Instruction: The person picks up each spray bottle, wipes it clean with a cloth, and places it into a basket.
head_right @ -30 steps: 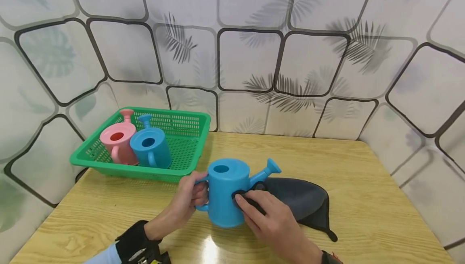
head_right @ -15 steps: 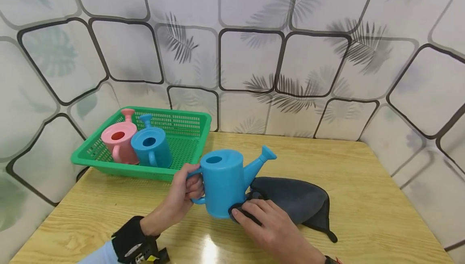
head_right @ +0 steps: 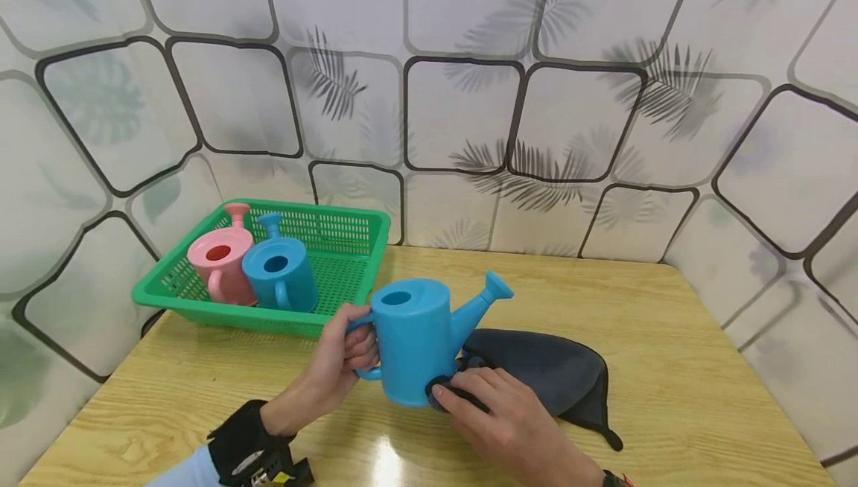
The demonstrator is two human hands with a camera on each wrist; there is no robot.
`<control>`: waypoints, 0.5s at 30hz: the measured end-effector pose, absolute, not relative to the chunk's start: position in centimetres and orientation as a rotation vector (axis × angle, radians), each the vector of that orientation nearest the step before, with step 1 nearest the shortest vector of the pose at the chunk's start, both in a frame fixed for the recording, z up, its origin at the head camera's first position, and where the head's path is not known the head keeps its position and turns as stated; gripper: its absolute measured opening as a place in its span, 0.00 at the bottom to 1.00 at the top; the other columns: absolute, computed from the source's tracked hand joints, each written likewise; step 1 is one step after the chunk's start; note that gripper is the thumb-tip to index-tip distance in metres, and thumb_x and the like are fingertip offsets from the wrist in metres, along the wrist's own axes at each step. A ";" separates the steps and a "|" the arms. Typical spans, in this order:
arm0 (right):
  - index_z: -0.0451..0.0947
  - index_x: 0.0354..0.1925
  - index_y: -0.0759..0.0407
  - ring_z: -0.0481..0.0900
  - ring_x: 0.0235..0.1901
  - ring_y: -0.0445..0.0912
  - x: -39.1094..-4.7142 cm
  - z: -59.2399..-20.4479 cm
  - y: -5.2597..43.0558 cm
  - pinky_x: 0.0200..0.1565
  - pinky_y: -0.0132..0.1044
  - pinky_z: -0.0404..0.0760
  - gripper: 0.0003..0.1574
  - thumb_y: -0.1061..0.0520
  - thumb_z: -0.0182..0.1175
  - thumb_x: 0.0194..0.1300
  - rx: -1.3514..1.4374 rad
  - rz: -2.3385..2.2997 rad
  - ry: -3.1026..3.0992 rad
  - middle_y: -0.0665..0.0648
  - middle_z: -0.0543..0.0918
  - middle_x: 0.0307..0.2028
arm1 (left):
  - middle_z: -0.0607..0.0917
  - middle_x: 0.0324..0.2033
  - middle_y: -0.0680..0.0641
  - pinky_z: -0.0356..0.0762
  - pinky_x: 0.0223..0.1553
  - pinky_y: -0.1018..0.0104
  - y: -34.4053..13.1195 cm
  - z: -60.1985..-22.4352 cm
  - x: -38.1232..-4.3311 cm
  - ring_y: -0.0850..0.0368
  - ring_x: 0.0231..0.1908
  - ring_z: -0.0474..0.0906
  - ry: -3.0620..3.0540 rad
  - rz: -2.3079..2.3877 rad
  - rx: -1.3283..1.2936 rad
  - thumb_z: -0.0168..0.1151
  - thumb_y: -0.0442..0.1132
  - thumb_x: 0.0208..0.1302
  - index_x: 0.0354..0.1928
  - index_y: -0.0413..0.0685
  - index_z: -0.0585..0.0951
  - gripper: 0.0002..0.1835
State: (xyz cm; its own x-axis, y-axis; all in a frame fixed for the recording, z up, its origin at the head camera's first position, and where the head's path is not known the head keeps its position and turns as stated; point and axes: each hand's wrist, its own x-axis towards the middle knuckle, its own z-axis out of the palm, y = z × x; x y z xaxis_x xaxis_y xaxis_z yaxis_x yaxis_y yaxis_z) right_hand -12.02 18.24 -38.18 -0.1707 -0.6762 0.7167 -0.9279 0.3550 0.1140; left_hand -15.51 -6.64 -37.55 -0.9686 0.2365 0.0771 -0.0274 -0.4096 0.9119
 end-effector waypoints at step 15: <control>0.85 0.45 0.65 0.84 0.29 0.46 -12.2 -37.0 18.1 0.24 0.34 0.84 0.26 0.47 0.50 0.74 1.103 0.589 -1.960 0.60 0.83 0.36 | 0.56 0.07 0.60 0.53 0.15 0.73 -6.2 -38.8 -15.3 0.65 0.08 0.50 1.588 2.396 0.417 0.44 0.39 0.69 0.09 0.54 0.56 0.27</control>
